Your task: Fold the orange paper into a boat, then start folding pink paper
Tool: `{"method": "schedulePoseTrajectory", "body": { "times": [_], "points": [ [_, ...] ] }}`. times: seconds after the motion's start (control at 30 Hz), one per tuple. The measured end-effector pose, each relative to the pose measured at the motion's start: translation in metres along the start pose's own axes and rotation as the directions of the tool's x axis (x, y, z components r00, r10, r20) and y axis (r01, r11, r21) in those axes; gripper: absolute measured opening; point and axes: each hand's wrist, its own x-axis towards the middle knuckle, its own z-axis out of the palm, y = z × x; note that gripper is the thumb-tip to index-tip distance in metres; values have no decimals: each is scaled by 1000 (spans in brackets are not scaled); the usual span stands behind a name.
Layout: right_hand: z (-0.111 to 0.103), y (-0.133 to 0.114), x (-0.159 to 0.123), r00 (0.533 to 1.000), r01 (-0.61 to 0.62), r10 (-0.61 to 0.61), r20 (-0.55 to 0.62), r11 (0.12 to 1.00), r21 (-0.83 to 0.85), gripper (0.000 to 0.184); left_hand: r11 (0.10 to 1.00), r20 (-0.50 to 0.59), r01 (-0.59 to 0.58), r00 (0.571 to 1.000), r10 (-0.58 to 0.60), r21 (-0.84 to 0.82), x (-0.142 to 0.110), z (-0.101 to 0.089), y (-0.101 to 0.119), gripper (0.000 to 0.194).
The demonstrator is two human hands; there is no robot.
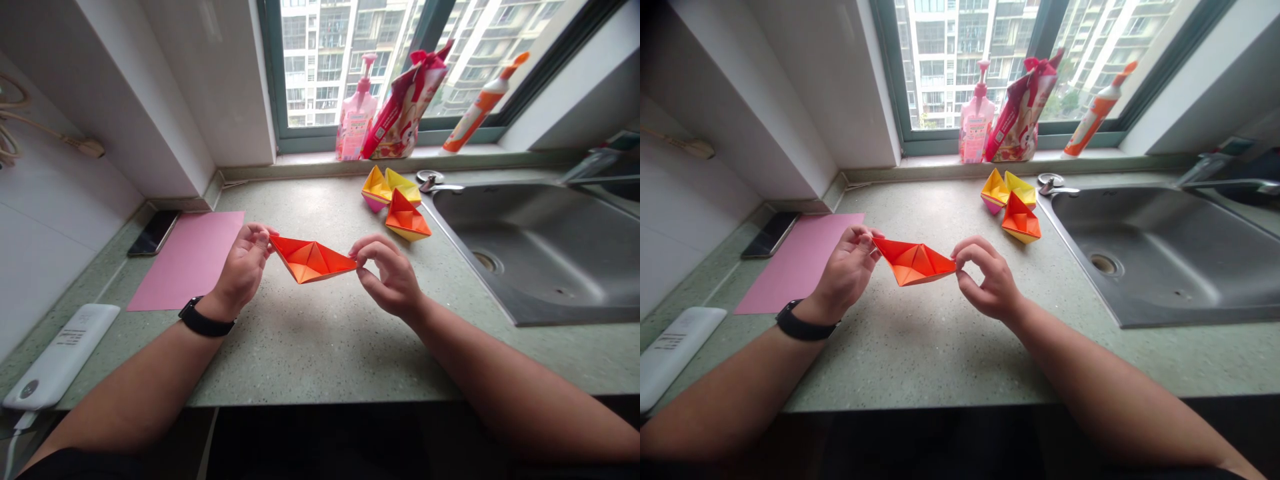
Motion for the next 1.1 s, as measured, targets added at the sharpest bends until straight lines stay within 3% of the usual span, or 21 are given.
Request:
{"method": "schedulePoseTrajectory", "body": {
  "times": [0.23,0.37,0.53,0.63,0.9,1.0,1.1],
  "points": [
    [0,9,2,997,-39,38,-61,999,-19,20,1000,-10,0,1000,0,19,3,-7,-6,26],
    [-2,17,4,998,-33,29,-63,998,-57,20,992,35,-40,999,36,116,6,-13,-7,25],
    [-13,30,7,998,38,-32,48,992,-122,23,936,167,-125,983,73,329,11,-25,-6,20],
    [-17,39,7,989,38,-18,150,991,-131,23,841,255,-212,963,91,497,13,-31,-7,18],
    [-12,43,4,975,7,26,222,990,-143,19,471,519,-531,838,169,704,7,-27,-6,6],
    [-10,38,4,968,26,15,249,987,-160,20,274,581,-622,783,221,734,-5,-11,1,24],
    [-7,31,3,965,61,-13,260,982,-177,19,180,734,-773,634,245,608,-21,10,7,43]
  ]
}}
